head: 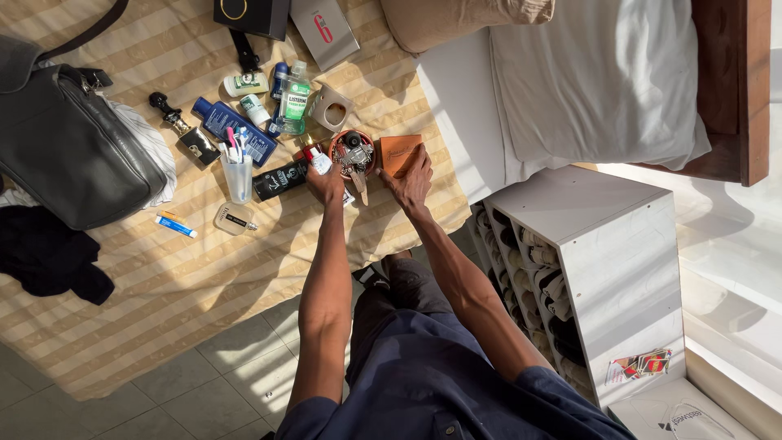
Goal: The person picks up toiletries, a card box, and footwear from a desk and shelf, moving them onto a bed to organize the room.
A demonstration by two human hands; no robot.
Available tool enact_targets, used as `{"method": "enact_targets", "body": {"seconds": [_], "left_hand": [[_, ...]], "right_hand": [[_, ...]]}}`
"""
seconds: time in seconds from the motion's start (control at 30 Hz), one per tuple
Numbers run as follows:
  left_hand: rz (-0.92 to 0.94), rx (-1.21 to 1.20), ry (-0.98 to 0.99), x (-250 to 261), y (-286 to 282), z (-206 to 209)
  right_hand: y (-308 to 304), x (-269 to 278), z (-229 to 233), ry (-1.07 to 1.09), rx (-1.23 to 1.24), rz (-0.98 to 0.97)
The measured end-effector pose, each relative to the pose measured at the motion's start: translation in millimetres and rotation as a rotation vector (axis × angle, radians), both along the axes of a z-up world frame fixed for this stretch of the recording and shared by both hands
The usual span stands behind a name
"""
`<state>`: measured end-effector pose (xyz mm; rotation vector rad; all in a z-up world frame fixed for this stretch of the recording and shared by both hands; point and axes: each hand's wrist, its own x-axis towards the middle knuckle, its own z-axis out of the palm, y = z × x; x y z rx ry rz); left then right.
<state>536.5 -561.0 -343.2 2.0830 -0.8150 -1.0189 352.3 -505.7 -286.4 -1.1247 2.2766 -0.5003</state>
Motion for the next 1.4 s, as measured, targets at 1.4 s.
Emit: {"method": "enact_targets", "body": {"seconds": [1.4], "left_hand": [[-1.32, 0.195, 0.511, -85.7, 348.6, 173.9]], "right_hand": [[441.5, 39.4, 177.6, -0.131, -0.426, -0.912]]}}
